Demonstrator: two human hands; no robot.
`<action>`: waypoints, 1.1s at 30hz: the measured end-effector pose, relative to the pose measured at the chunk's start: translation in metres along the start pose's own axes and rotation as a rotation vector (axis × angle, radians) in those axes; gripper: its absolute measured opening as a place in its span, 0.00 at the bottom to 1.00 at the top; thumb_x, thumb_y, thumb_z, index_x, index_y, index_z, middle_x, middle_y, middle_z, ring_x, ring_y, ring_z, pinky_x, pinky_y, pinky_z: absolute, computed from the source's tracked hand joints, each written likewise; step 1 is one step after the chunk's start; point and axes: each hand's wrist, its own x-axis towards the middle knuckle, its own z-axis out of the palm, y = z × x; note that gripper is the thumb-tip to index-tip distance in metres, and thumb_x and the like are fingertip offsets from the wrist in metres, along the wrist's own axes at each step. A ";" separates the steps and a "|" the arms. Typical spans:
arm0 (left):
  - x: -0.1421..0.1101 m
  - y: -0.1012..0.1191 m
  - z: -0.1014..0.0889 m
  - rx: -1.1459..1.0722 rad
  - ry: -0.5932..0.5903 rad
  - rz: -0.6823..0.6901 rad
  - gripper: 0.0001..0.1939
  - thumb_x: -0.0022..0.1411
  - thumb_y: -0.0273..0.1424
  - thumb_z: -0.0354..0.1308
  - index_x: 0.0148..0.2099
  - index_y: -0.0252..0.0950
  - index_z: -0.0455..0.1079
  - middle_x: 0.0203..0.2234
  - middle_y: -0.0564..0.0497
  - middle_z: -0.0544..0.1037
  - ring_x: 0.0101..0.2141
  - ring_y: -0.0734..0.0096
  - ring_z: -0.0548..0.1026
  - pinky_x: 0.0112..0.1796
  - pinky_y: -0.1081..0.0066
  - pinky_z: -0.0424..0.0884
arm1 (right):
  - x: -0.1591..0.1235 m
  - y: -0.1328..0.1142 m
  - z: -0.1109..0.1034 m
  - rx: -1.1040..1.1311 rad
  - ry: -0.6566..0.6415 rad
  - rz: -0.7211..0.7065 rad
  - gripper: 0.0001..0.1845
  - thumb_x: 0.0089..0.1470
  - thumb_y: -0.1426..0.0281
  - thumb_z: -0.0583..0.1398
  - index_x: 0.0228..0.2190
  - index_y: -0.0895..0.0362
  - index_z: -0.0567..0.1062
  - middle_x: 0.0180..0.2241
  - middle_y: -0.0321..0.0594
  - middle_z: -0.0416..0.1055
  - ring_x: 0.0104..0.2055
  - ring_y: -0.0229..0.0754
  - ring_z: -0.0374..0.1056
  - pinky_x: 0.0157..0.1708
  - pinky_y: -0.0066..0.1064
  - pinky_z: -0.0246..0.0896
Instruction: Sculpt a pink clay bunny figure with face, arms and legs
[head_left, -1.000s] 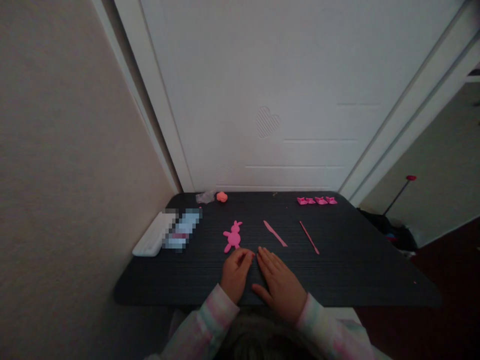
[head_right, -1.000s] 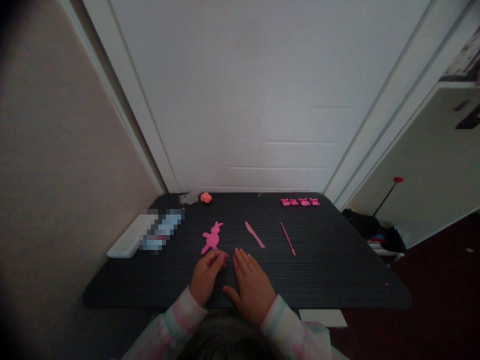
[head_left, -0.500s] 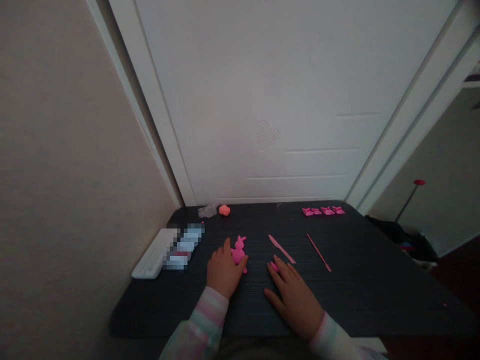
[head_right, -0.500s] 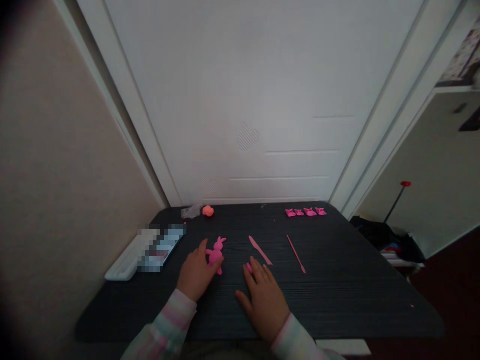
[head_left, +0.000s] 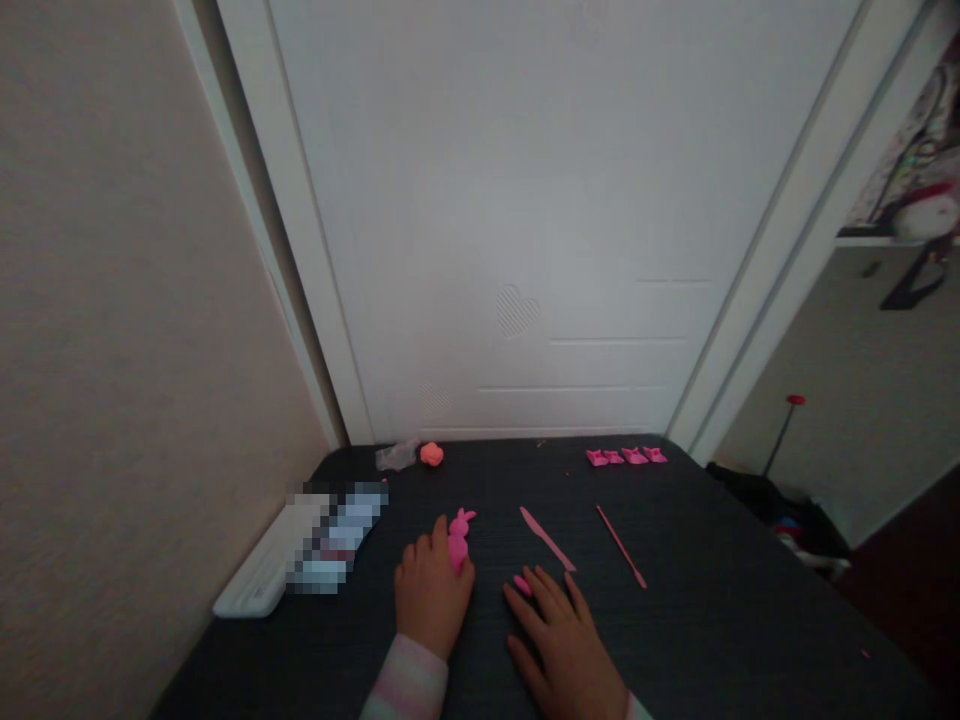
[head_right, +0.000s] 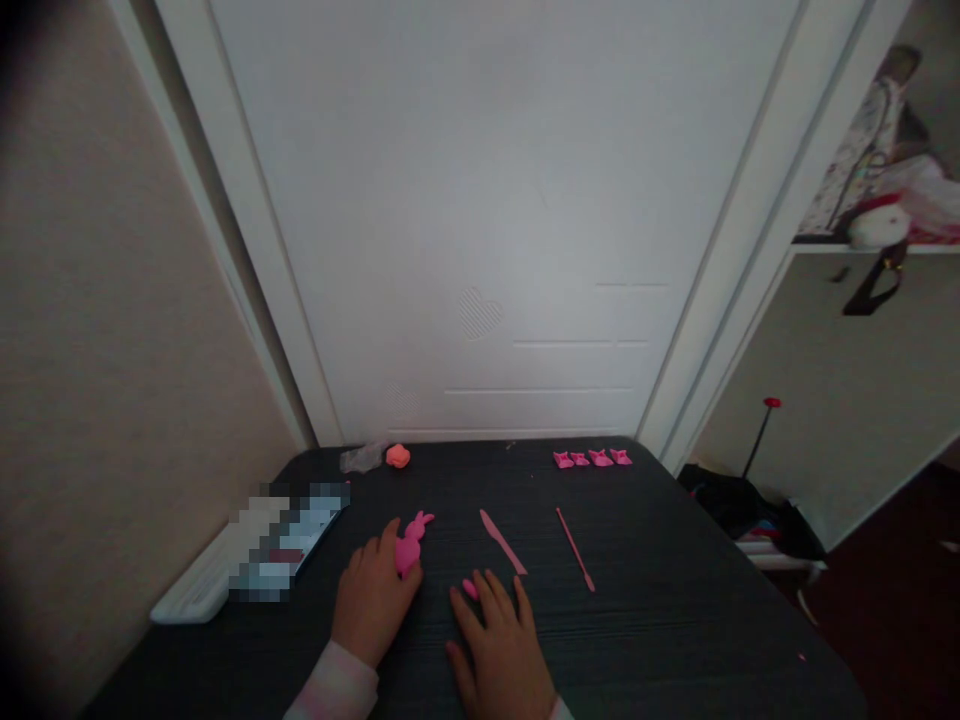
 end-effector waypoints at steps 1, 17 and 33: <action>0.001 -0.001 -0.002 0.005 0.019 0.015 0.25 0.53 0.31 0.47 0.54 0.31 0.58 0.38 0.42 0.71 0.40 0.57 0.67 0.39 0.64 0.61 | 0.000 -0.002 -0.004 0.013 0.009 0.020 0.24 0.54 0.63 0.50 0.53 0.47 0.58 0.54 0.41 0.58 0.55 0.50 0.53 0.51 0.51 0.48; 0.010 -0.035 0.011 -0.239 0.208 0.114 0.19 0.54 0.34 0.49 0.47 0.30 0.63 0.41 0.42 0.70 0.43 0.56 0.66 0.45 0.59 0.61 | 0.001 -0.004 -0.025 0.128 -0.159 -0.183 0.33 0.53 0.55 0.48 0.55 0.60 0.53 0.57 0.45 0.50 0.59 0.44 0.46 0.58 0.43 0.36; 0.010 -0.041 0.012 -0.378 0.320 0.088 0.15 0.54 0.32 0.48 0.43 0.32 0.65 0.38 0.42 0.71 0.43 0.58 0.67 0.45 0.58 0.63 | 0.010 -0.018 -0.023 0.173 -0.232 -0.276 0.36 0.52 0.53 0.47 0.56 0.60 0.51 0.58 0.43 0.47 0.60 0.43 0.43 0.58 0.38 0.38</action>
